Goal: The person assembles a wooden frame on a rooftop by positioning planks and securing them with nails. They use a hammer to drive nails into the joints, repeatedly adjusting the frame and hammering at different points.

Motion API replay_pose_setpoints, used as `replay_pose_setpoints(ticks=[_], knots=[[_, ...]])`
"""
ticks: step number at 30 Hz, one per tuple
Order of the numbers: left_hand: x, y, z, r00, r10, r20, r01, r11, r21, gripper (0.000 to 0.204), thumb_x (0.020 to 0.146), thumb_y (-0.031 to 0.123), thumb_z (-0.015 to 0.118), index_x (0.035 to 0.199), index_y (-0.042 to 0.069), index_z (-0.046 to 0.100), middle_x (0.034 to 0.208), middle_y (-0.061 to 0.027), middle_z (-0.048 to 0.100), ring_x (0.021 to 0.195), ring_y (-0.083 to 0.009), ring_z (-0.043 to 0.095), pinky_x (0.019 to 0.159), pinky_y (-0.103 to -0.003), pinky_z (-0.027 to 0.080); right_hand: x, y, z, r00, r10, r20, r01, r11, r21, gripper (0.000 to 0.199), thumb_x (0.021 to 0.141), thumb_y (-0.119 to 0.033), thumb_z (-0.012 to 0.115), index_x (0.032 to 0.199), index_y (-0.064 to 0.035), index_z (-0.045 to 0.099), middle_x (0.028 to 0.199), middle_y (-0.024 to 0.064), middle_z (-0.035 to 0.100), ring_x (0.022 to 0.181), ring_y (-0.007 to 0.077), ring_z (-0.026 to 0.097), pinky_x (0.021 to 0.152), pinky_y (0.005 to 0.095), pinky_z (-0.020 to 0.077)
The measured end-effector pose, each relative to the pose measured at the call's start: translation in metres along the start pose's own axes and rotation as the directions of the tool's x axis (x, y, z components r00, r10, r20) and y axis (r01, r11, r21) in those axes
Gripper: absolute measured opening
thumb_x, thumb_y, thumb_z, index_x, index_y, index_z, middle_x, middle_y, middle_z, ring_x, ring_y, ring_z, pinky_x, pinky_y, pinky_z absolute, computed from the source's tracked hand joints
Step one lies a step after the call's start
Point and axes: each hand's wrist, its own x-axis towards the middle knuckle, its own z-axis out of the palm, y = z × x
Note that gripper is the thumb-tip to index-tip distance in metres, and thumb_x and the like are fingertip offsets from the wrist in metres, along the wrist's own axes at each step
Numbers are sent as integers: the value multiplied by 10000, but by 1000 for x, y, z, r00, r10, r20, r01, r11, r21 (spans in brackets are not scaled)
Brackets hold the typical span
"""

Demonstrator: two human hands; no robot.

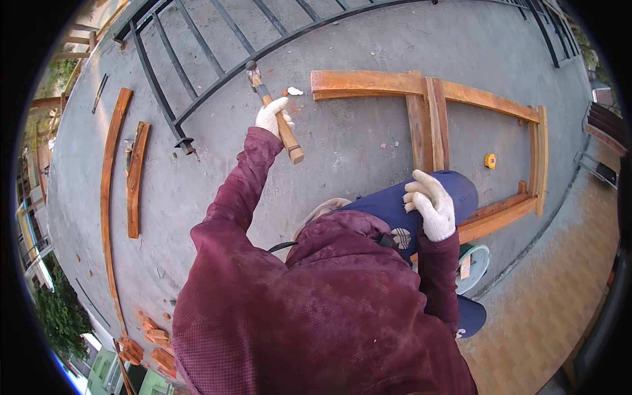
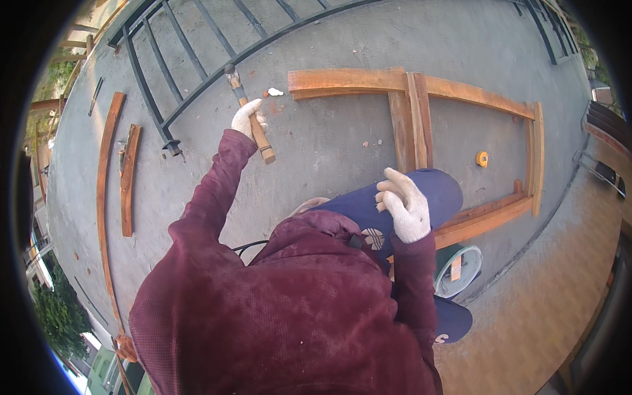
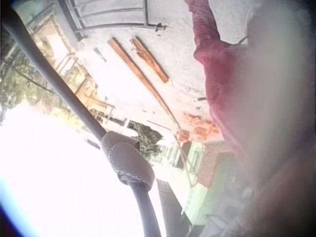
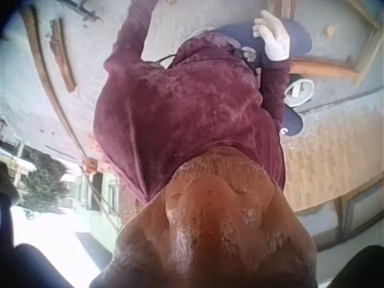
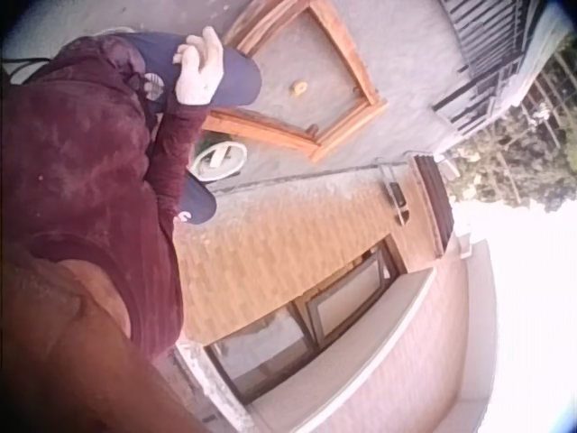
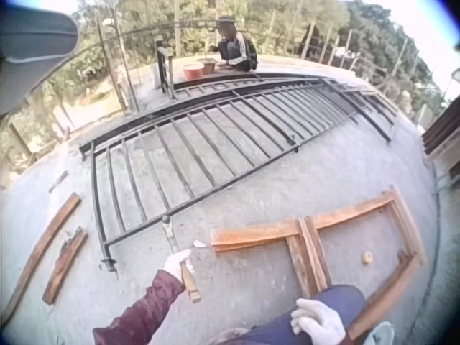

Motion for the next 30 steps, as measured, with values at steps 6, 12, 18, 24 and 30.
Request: replay_pose_setpoints(ticks=[6, 12, 18, 24, 30], knots=[[-11, -35, 10, 933, -295, 206, 271, 953, 137, 199, 910, 224, 754, 966, 111, 599, 688, 8, 554, 499, -122, 543, 431, -298, 466, 8, -6, 0, 1000, 0, 9, 0, 1000, -18, 492, 941, -25, 594, 1417, 70, 520, 1115, 181, 682, 890, 196, 672, 781, 322, 580], [17, -48, -14, 989, 74, -128, -84, 994, -70, 235, 850, 213, 786, 932, 66, 621, 661, -50, 583, 469, -197, 575, 425, -363, 531, -1, 1, -1, 999, -19, -41, 19, 1000, 3, 476, 936, 1, 584, 1407, 57, 538, 1110, 182, 681, 887, 194, 675, 781, 319, 579], [-29, -25, 23, 965, -170, 199, 71, 902, 427, 340, 855, 173, 779, 1040, 74, 511, 637, -47, 575, 437, -190, 567, 396, -367, 515, 3, 9, -2, 999, -46, -14, 46, 998, -52, 474, 933, 16, 568, 1405, 54, 542, 1109, 179, 688, 865, 186, 677, 756, 310, 579], [-25, -40, -2, 933, -318, 167, 304, 947, 105, 259, 860, 182, 775, 953, 96, 549, 604, -43, 564, 419, -188, 554, 380, -359, 509, 16, -4, 5, 999, 46, 25, -47, 998, 42, 480, 928, 17, 559, 1404, 67, 532, 1113, 182, 678, 897, 198, 676, 772, 302, 582], [-11, -41, -3, 999, 22, -33, -15, 982, 190, 268, 856, 173, 753, 994, 98, 536, 606, -24, 537, 414, -174, 535, 369, -349, 487, 13, -4, 7, 998, 55, 10, -55, 998, 26, 480, 926, 17, 558, 1402, 69, 531, 1108, 184, 680, 883, 195, 675, 766, 303, 581]])
